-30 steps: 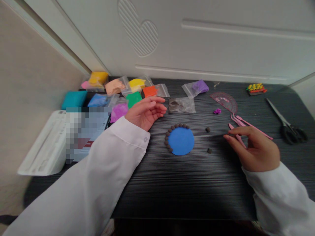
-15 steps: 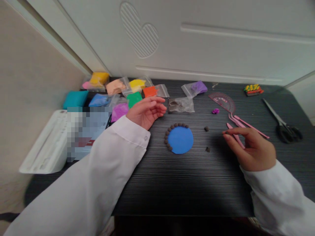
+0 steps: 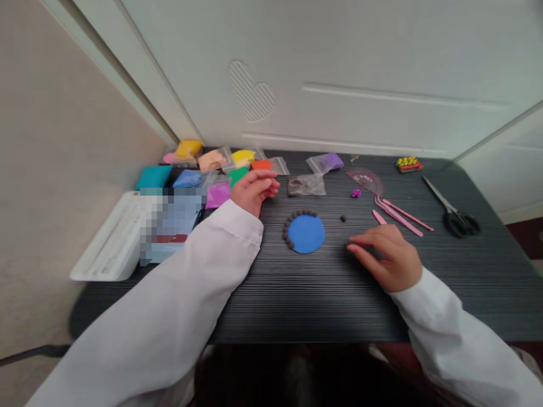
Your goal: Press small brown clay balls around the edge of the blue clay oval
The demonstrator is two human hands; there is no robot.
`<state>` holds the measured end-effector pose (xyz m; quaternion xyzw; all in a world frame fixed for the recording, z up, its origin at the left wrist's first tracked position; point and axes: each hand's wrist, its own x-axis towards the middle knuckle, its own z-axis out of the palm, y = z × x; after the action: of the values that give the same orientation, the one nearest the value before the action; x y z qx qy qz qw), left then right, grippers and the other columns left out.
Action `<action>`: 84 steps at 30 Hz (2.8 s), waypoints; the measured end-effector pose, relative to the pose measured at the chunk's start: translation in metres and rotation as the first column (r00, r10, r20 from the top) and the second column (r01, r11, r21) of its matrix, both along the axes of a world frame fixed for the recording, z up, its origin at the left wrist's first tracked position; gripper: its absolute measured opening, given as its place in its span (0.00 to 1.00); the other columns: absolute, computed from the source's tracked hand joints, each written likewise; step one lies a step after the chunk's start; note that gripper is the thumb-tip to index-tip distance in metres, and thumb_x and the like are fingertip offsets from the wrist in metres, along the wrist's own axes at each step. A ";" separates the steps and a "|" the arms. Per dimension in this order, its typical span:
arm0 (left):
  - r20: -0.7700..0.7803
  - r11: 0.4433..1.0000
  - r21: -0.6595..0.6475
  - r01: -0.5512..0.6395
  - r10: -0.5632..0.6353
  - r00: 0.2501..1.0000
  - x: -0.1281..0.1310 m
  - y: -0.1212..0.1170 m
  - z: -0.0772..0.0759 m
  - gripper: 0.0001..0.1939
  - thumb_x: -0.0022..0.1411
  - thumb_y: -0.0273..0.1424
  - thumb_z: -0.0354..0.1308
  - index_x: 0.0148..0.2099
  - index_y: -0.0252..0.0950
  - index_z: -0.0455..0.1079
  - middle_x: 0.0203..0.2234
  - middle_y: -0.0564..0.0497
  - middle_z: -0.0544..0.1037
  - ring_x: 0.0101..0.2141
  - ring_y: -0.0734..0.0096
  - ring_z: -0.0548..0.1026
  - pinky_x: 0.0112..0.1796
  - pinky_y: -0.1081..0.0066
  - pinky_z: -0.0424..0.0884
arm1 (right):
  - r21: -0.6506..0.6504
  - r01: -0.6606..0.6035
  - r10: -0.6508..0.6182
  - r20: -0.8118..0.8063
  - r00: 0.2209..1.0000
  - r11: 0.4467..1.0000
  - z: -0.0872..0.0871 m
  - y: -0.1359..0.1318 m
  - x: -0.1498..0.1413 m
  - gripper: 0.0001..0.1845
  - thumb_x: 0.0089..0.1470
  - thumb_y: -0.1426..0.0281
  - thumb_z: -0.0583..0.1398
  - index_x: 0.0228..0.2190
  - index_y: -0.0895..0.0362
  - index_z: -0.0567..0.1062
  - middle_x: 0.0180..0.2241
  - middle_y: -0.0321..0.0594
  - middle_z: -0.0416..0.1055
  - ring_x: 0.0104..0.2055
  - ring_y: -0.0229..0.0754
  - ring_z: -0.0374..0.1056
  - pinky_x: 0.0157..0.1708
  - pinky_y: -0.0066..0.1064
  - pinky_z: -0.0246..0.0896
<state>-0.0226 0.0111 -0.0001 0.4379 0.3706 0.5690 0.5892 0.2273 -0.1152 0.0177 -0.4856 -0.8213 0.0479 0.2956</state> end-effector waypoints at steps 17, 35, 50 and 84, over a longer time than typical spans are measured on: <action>-0.866 0.798 0.484 0.360 0.379 0.325 0.021 -0.160 -0.007 0.13 0.52 0.30 0.51 0.41 0.40 0.70 0.36 0.48 0.72 0.39 0.64 0.65 0.40 0.61 0.61 | -0.242 0.017 -0.022 -0.017 1.000 0.970 -0.015 -0.048 -0.023 0.16 0.48 0.60 0.55 0.39 0.53 0.70 0.25 0.37 0.68 0.30 0.37 0.63 0.35 0.33 0.50; -0.836 0.907 0.351 0.232 0.192 0.514 0.051 -0.158 -0.009 0.05 0.52 0.26 0.50 0.32 0.38 0.66 0.25 0.52 0.73 0.30 0.71 0.69 0.32 0.70 0.68 | -0.315 0.182 -0.284 -0.318 0.904 0.932 -0.009 -0.052 -0.011 0.11 0.52 0.67 0.51 0.34 0.55 0.71 0.28 0.39 0.67 0.29 0.38 0.62 0.32 0.32 0.59; -0.879 0.865 0.324 0.384 0.125 0.460 0.047 -0.156 -0.007 0.15 0.58 0.32 0.41 0.25 0.35 0.65 0.22 0.49 0.71 0.27 0.70 0.67 0.31 0.68 0.65 | -0.282 0.174 -0.266 -0.333 0.905 0.944 -0.014 -0.051 -0.010 0.11 0.51 0.66 0.51 0.33 0.54 0.71 0.30 0.40 0.69 0.32 0.40 0.65 0.35 0.34 0.61; -0.918 0.785 0.343 0.516 0.165 0.361 0.025 -0.160 -0.008 0.19 0.59 0.34 0.41 0.16 0.35 0.52 0.12 0.54 0.59 0.19 0.76 0.59 0.24 0.72 0.56 | -0.351 0.167 -0.280 -0.301 0.912 0.921 -0.014 -0.050 -0.008 0.10 0.51 0.67 0.52 0.34 0.53 0.71 0.29 0.38 0.69 0.33 0.39 0.64 0.35 0.33 0.58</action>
<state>0.0022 -0.1486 -0.0078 0.8738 0.3849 0.2393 0.1765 0.2188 -0.1656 0.0038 -0.6024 -0.6763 0.2294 0.3566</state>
